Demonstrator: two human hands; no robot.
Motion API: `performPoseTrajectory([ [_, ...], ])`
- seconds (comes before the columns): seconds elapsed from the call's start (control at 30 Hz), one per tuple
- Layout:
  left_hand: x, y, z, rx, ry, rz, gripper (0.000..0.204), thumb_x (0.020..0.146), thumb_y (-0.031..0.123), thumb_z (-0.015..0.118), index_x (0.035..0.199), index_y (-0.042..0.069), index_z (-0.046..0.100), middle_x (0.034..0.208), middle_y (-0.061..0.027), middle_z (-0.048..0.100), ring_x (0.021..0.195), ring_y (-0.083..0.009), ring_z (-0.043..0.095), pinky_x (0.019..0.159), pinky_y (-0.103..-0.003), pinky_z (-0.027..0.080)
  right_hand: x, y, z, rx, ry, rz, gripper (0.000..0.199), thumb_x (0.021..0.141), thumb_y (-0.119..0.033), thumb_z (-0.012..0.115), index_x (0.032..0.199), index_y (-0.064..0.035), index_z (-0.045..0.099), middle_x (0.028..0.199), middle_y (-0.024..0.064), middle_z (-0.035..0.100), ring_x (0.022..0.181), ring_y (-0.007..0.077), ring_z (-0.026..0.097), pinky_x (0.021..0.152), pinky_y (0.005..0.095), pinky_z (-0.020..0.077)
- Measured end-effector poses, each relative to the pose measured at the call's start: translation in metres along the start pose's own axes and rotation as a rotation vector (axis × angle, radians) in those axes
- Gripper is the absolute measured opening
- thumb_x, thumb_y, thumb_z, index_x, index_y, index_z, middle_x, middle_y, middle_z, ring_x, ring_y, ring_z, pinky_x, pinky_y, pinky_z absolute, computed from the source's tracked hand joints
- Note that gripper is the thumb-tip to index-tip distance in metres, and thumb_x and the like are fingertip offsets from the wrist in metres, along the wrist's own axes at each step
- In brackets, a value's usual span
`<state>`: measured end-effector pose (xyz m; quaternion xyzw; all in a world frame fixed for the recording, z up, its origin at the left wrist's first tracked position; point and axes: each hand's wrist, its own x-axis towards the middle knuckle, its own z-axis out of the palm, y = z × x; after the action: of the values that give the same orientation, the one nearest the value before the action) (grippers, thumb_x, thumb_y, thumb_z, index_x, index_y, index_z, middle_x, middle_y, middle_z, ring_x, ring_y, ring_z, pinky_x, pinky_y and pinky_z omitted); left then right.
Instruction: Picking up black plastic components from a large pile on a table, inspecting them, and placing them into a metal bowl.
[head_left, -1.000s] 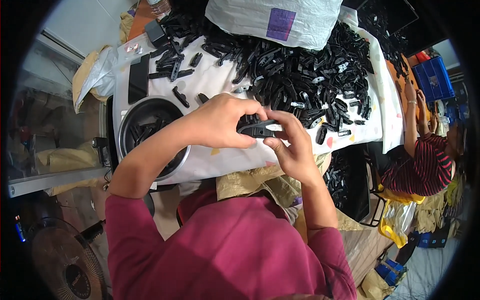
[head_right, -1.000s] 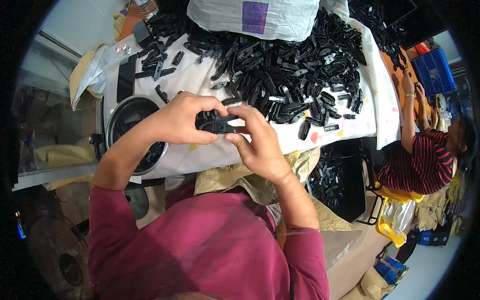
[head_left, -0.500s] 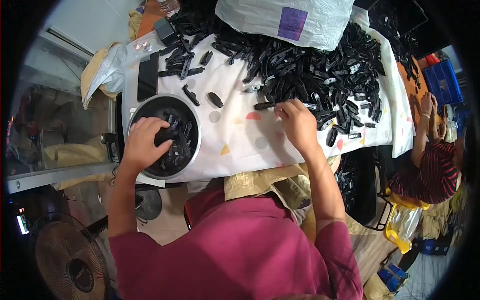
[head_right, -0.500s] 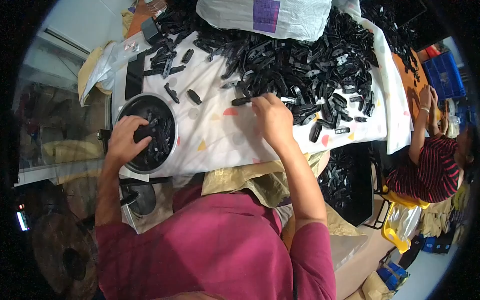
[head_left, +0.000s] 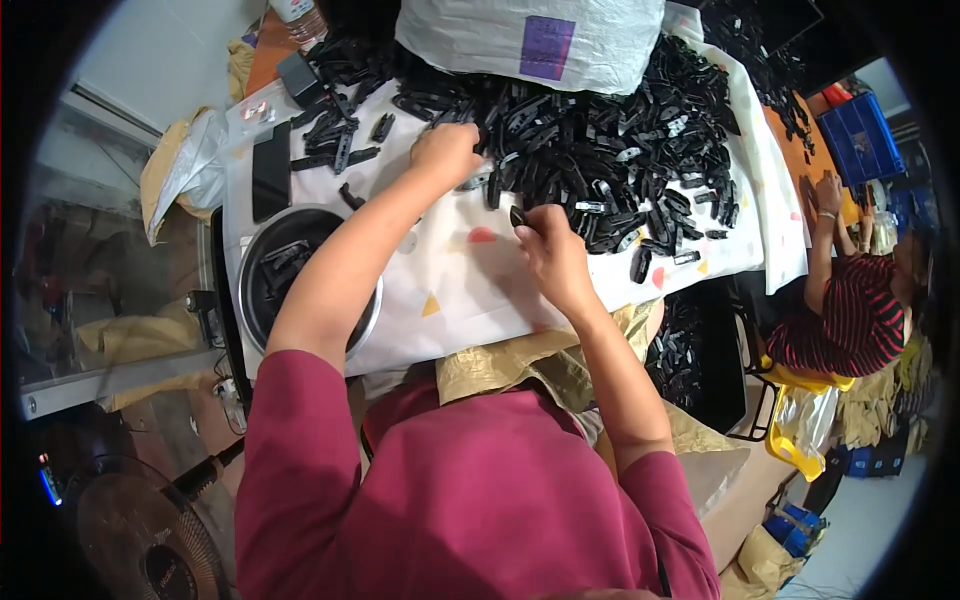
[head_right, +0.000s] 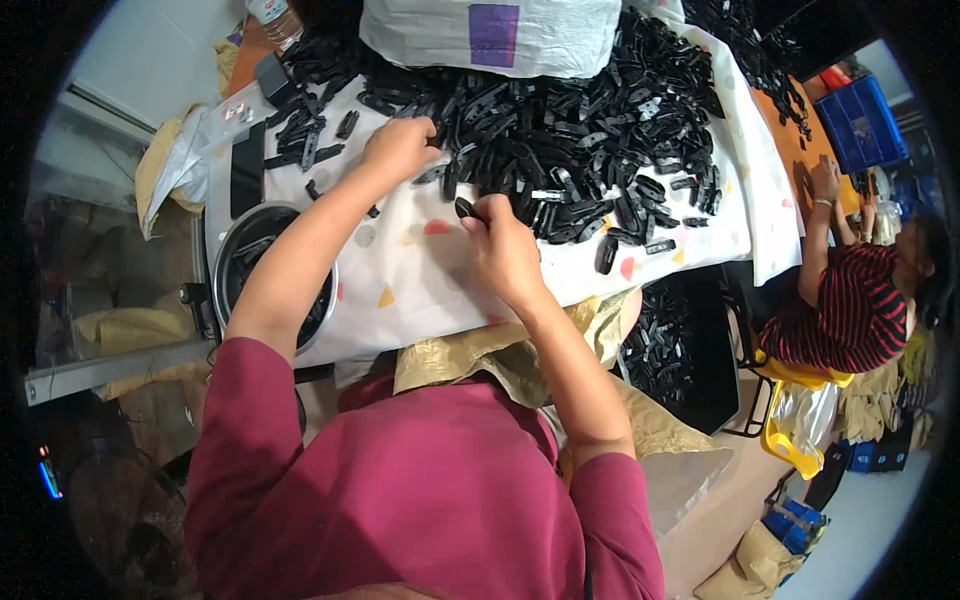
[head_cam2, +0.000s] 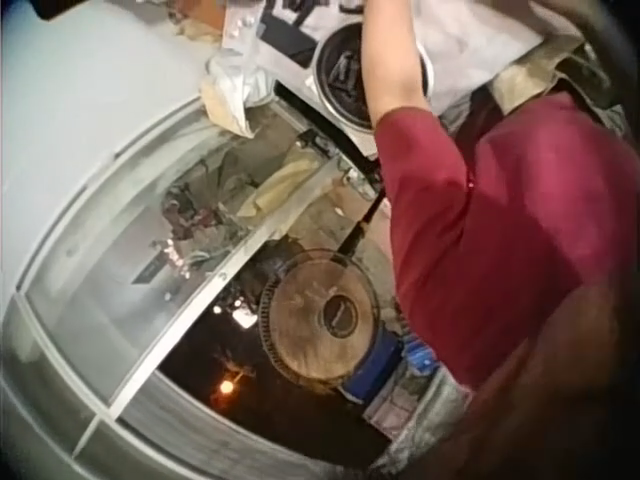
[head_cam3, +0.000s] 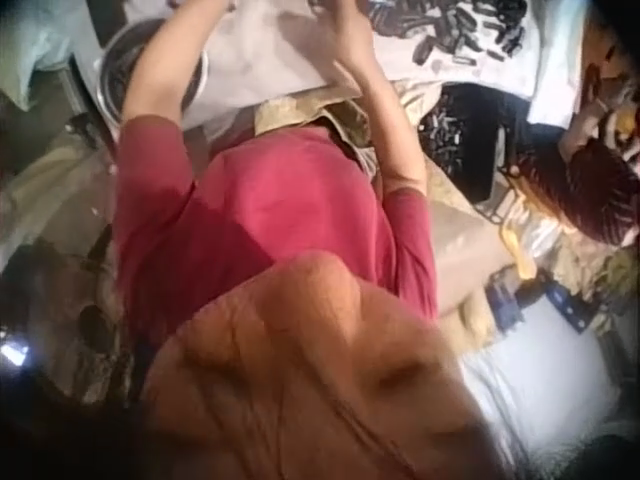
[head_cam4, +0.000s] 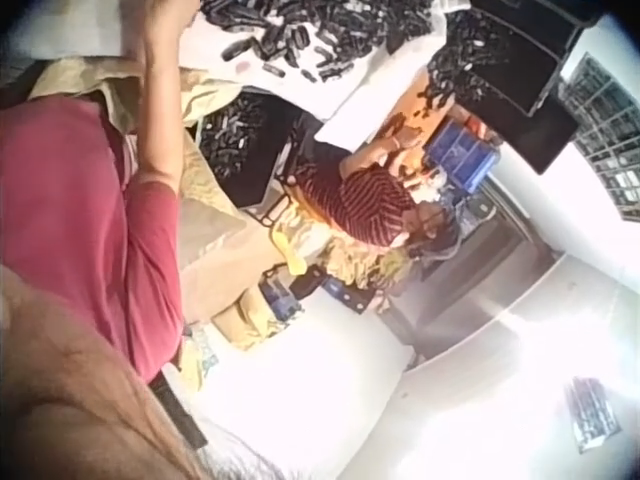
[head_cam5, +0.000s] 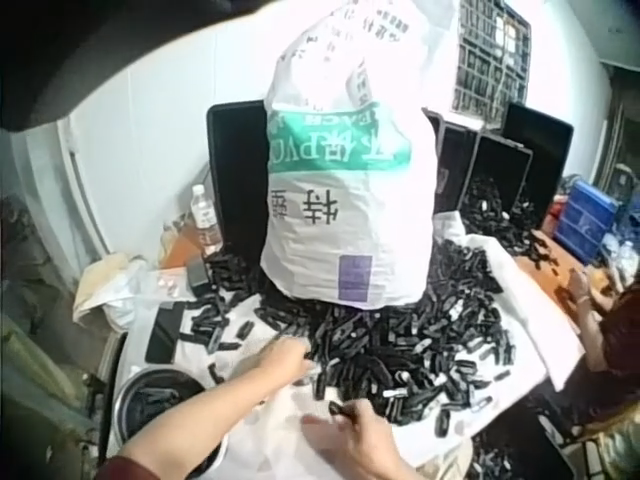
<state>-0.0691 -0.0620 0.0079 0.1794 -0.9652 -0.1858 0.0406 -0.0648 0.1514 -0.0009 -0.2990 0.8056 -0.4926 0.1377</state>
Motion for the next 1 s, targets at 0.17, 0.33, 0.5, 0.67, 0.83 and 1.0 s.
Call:
performPoseTrajectory([
  [0.17, -0.022, -0.007, -0.017, -0.255, 0.033, 0.054, 0.016, 0.077, 0.01, 0.057, 0.092, 0.005, 0.058, 0.079, -0.0081, 0.063, 0.072, -0.0212, 0.06, 0.067, -0.031, 0.047, -0.007, -0.012, -0.038, 0.859, 0.063, 0.292, 0.009, 0.081, 0.0, 0.06, 0.089, 0.0024, 0.057, 0.078, 0.0073, 0.06, 0.063, 0.0111, 0.057, 0.048, 0.0227, 0.0512],
  [0.33, -0.066, 0.017, -0.062, -1.546, -0.515, -0.174, 0.021, 0.082, 0.018, 0.062, 0.095, 0.001, 0.06, 0.079, -0.0002, 0.06, 0.066, -0.0068, 0.053, 0.061, -0.02, 0.043, -0.009, -0.05, -0.043, 0.874, 0.05, 0.119, 0.012, 0.08, 0.005, 0.059, 0.091, 0.0034, 0.056, 0.093, 0.0149, 0.061, 0.076, 0.0178, 0.062, 0.061, 0.0256, 0.0553],
  [0.5, -0.091, 0.047, -0.083, -1.408, -0.562, -0.047, 0.026, 0.084, 0.02, 0.062, 0.101, 0.0, 0.061, 0.081, -0.0008, 0.062, 0.068, -0.0059, 0.054, 0.061, -0.019, 0.042, -0.014, -0.072, -0.047, 0.249, 0.09, -0.54, 0.019, 0.072, 0.009, 0.065, 0.087, 0.0028, 0.057, 0.093, 0.0131, 0.057, 0.078, 0.016, 0.058, 0.062, 0.0237, 0.0516],
  [0.67, -0.098, 0.047, -0.094, -1.031, -0.412, 0.179, 0.028, 0.082, 0.022, 0.064, 0.102, 0.002, 0.064, 0.084, -0.0045, 0.065, 0.07, -0.0066, 0.056, 0.061, -0.021, 0.045, -0.024, -0.075, -0.044, 0.212, 0.122, -0.542, 0.022, 0.067, 0.01, 0.068, 0.085, 0.0023, 0.058, 0.09, 0.012, 0.057, 0.076, 0.0156, 0.057, 0.061, 0.0229, 0.0487],
  [0.83, -0.11, 0.053, -0.096, -0.602, -0.049, 0.624, 0.034, 0.075, 0.021, 0.07, 0.103, 0.004, 0.063, 0.08, -0.0074, 0.064, 0.064, -0.0107, 0.056, 0.058, -0.023, 0.046, -0.03, -0.07, -0.041, 0.089, 0.218, -0.591, 0.023, 0.065, 0.009, 0.07, 0.083, 0.0015, 0.058, 0.088, 0.0127, 0.056, 0.075, 0.018, 0.057, 0.061, 0.0232, 0.0474],
  [1.0, -0.119, 0.049, -0.087, -0.521, -0.139, 0.476, 0.037, 0.068, 0.017, 0.073, 0.1, 0.001, 0.061, 0.081, -0.0101, 0.064, 0.071, -0.0212, 0.063, 0.061, -0.028, 0.048, -0.028, -0.079, -0.033, 0.123, 0.267, -0.358, 0.034, 0.07, -0.001, 0.071, 0.099, 0.0012, 0.054, 0.091, 0.0121, 0.057, 0.076, 0.0202, 0.058, 0.066, 0.026, 0.0504],
])
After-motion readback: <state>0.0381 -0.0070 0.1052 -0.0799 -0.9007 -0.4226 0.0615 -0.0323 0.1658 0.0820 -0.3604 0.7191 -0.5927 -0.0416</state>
